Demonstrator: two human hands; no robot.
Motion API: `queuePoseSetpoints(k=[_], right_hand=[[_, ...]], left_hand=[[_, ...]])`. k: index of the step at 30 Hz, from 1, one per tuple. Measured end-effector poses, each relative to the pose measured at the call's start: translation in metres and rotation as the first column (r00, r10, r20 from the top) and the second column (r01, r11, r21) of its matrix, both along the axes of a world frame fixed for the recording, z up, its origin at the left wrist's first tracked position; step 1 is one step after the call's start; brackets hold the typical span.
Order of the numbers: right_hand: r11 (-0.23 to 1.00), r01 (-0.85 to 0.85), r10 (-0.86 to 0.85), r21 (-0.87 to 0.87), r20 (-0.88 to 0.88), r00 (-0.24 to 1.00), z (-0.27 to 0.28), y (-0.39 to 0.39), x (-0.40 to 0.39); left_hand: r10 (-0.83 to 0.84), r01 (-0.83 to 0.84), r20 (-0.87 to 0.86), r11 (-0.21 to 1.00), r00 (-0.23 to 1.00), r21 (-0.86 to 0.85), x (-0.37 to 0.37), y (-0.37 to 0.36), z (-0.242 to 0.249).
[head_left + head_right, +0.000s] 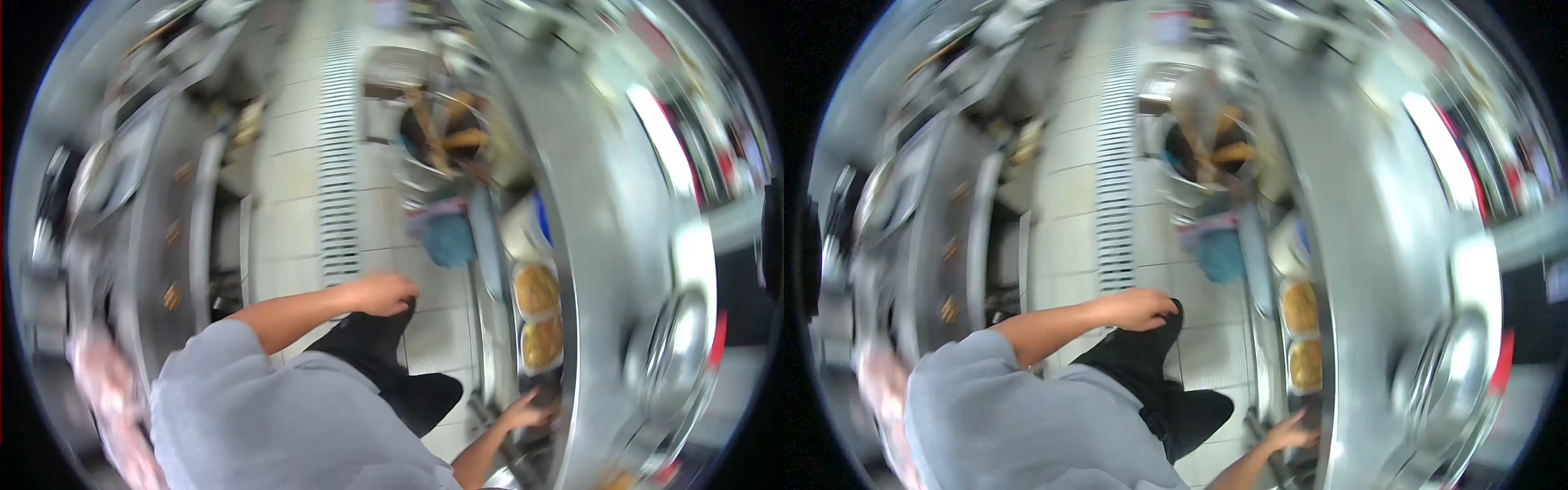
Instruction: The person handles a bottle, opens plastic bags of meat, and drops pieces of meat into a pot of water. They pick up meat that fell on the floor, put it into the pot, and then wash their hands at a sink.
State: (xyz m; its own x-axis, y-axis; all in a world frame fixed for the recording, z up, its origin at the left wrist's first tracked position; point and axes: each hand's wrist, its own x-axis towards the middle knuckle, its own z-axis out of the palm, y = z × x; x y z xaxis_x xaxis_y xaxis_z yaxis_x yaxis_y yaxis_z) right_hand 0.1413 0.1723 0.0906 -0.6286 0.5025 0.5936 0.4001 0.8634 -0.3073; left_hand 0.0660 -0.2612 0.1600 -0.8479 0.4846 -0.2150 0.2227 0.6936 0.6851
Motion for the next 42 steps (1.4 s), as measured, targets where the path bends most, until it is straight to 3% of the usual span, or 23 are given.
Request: queuePoseSetpoints(k=[1,2,3,4,5,7,9,12,13,17,19,21,23,24,25,26,30,31,33,34,37,40,42], right_hand=[[0.991,0.134,-0.126,-0.026,0.201,0.971,-0.074,0.024,0.036],[0.995,0.005,0.025,-0.095,0.315,0.949,-0.087,0.022,0.063],[0.962,0.040,0.129,-0.271,0.574,0.808,-0.113,0.037,0.089],[0.927,-0.291,0.117,0.237,0.554,0.825,-0.151,0.048,0.113],[0.875,-0.474,0.290,0.098,0.677,0.676,-0.139,0.036,0.120],[0.769,-0.573,0.502,-0.283,0.823,0.267,-0.102,0.020,0.115],[0.668,-0.534,0.630,-0.518,0.776,0.036,-0.068,0.000,0.078],[0.550,-0.341,0.767,-0.762,0.623,-0.155,-0.034,-0.036,0.022],[0.516,-0.271,0.798,-0.813,0.571,-0.194,-0.027,-0.047,0.002],[0.432,-0.079,0.854,-0.899,0.435,-0.285,0.010,-0.105,-0.051],[0.401,-0.011,0.874,-0.916,0.386,-0.295,0.031,-0.148,-0.049],[0.378,0.034,0.883,-0.925,0.350,-0.312,0.058,-0.189,-0.029],[0.354,-0.040,0.834,-0.934,0.335,-0.437,0.078,-0.228,0.001],[0.272,-0.182,0.719,-0.945,0.325,-0.614,0.081,-0.252,0.010],[0.135,-0.302,0.588,-0.944,0.321,-0.742,0.084,-0.276,0.019],[0.038,-0.252,0.570,-0.967,0.228,-0.790,0.086,-0.304,0.034],[-0.433,-0.204,0.420,-0.878,0.004,-0.907,0.157,-0.427,0.172],[-0.462,-0.293,0.312,-0.837,0.156,-0.937,0.209,-0.457,0.211],[-0.470,-0.133,0.394,-0.872,-0.073,-0.916,0.258,-0.507,0.291],[-0.647,-0.166,0.318,-0.744,-0.066,-0.946,0.280,-0.539,0.317],[-0.811,-0.321,0.398,-0.489,-0.059,-0.916,0.357,-0.609,0.396],[-0.814,-0.461,0.509,-0.354,-0.049,-0.860,0.372,-0.680,0.431],[-0.713,-0.629,0.617,-0.308,0.151,-0.773,0.363,-0.718,0.438]], left_hand=[[0.069,-0.069,0.023,0.997,0.997,-0.028,0.022,-0.013,0.029],[0.131,-0.128,0.047,0.991,0.990,-0.047,0.044,-0.025,0.056],[0.217,-0.216,0.038,0.976,0.976,-0.024,0.067,-0.035,0.077],[0.326,-0.326,0.035,0.945,0.945,-0.017,0.085,-0.042,0.101],[0.372,-0.372,0.016,0.928,0.928,-0.003,0.103,-0.051,0.129],[0.504,-0.504,-0.009,0.864,0.864,-0.003,0.140,-0.065,0.182],[0.652,-0.653,-0.057,0.757,0.756,0.011,0.173,-0.079,0.223],[0.794,-0.802,-0.215,0.594,0.569,0.069,0.228,-0.082,0.258],[0.818,-0.838,-0.326,0.533,0.474,0.119,0.247,-0.071,0.265],[0.918,-0.940,-0.333,0.288,0.217,0.182,0.345,-0.009,0.277],[0.986,-0.974,-0.131,0.125,0.102,0.188,0.394,0.029,0.266],[0.996,-0.992,-0.091,0.021,0.010,0.124,0.442,0.064,0.251],[0.991,-0.988,-0.079,-0.098,-0.108,0.117,0.487,0.092,0.249],[0.991,-0.988,-0.080,-0.100,-0.110,0.120,0.511,0.099,0.246],[0.971,-0.965,-0.090,-0.207,-0.223,0.161,0.529,0.106,0.242],[0.939,-0.929,-0.094,-0.306,-0.331,0.207,0.544,0.107,0.237],[0.861,-0.856,-0.159,-0.427,-0.483,0.290,0.611,0.087,0.238],[0.844,-0.821,-0.130,-0.451,-0.520,0.350,0.625,0.078,0.252],[0.808,-0.755,-0.119,-0.471,-0.576,0.456,0.653,0.057,0.287],[0.827,-0.765,-0.117,-0.443,-0.550,0.468,0.665,0.042,0.303],[0.661,-0.786,-0.448,-0.390,-0.602,0.479,0.695,-0.003,0.339],[0.572,-0.827,-0.600,-0.432,-0.559,0.359,0.708,-0.067,0.346],[0.524,-0.820,-0.661,-0.508,-0.537,0.264,0.709,-0.094,0.320]])
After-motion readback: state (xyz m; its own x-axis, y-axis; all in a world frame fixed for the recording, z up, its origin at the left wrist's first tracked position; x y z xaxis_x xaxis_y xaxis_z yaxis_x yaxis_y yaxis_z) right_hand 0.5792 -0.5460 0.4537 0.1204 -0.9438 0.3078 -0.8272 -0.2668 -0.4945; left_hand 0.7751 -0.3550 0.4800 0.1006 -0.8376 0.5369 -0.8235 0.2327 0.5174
